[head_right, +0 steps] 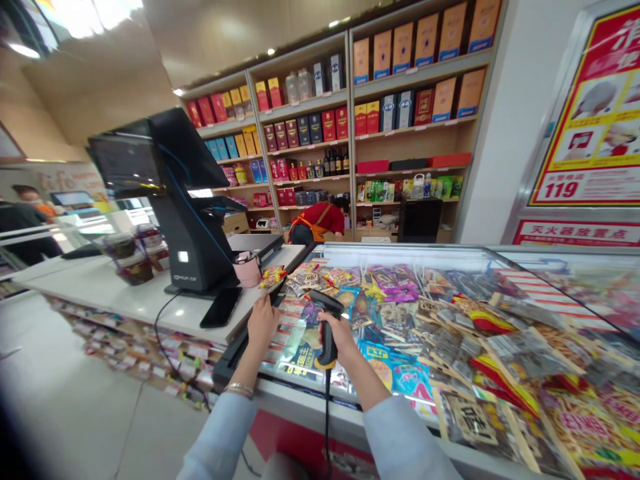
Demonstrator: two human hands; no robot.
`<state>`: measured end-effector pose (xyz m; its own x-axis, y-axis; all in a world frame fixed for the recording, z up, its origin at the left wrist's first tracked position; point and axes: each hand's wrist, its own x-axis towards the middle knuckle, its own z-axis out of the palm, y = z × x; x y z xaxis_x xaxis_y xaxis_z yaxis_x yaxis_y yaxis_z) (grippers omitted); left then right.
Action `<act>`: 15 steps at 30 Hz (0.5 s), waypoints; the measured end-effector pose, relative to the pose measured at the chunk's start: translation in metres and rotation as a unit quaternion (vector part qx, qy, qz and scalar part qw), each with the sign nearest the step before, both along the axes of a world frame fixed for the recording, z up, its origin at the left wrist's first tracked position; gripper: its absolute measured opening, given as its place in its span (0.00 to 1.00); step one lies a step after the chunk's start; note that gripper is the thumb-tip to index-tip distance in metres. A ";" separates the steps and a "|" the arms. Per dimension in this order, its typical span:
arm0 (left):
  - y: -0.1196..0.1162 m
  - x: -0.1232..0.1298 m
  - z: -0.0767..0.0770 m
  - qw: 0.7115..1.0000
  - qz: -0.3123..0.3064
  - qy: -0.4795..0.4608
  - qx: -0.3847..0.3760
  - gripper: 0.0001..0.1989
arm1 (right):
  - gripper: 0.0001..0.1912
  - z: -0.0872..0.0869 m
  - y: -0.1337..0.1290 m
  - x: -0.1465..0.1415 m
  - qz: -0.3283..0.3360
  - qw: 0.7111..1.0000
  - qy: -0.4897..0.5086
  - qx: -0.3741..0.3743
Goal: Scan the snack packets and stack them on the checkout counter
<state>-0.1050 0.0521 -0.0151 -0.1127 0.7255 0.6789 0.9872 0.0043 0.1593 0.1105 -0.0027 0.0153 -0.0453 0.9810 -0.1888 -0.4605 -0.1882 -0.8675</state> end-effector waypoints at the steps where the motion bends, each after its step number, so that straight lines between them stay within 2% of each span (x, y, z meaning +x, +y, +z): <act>1: -0.007 0.005 0.002 1.000 -0.008 0.005 0.010 0.23 | 0.09 0.001 0.000 0.000 0.000 1.000 0.000 0.001; 4: -0.033 0.021 0.003 0.998 -0.049 0.023 0.030 0.23 | 0.09 0.003 -0.001 -0.001 0.001 1.000 0.000 0.010; 7: -0.063 0.036 -0.004 0.994 -0.097 0.037 0.023 0.24 | 0.10 0.008 -0.002 0.001 -0.008 1.000 -0.009 0.016; 11: -0.094 0.048 -0.020 0.984 -0.169 0.043 -0.025 0.24 | 0.09 0.014 -0.010 0.012 -0.019 0.999 -0.019 0.019; 15: -0.110 0.054 -0.027 0.971 -0.216 0.054 -0.091 0.22 | 0.08 0.014 -0.022 0.030 -0.010 0.999 -0.032 0.031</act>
<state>-0.0508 -0.0576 -0.0426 0.2922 0.7985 0.5263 0.9144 -0.3945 0.0909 0.1407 -0.0247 0.0292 -0.0145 0.9914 -0.1300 -0.4072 -0.1246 -0.9048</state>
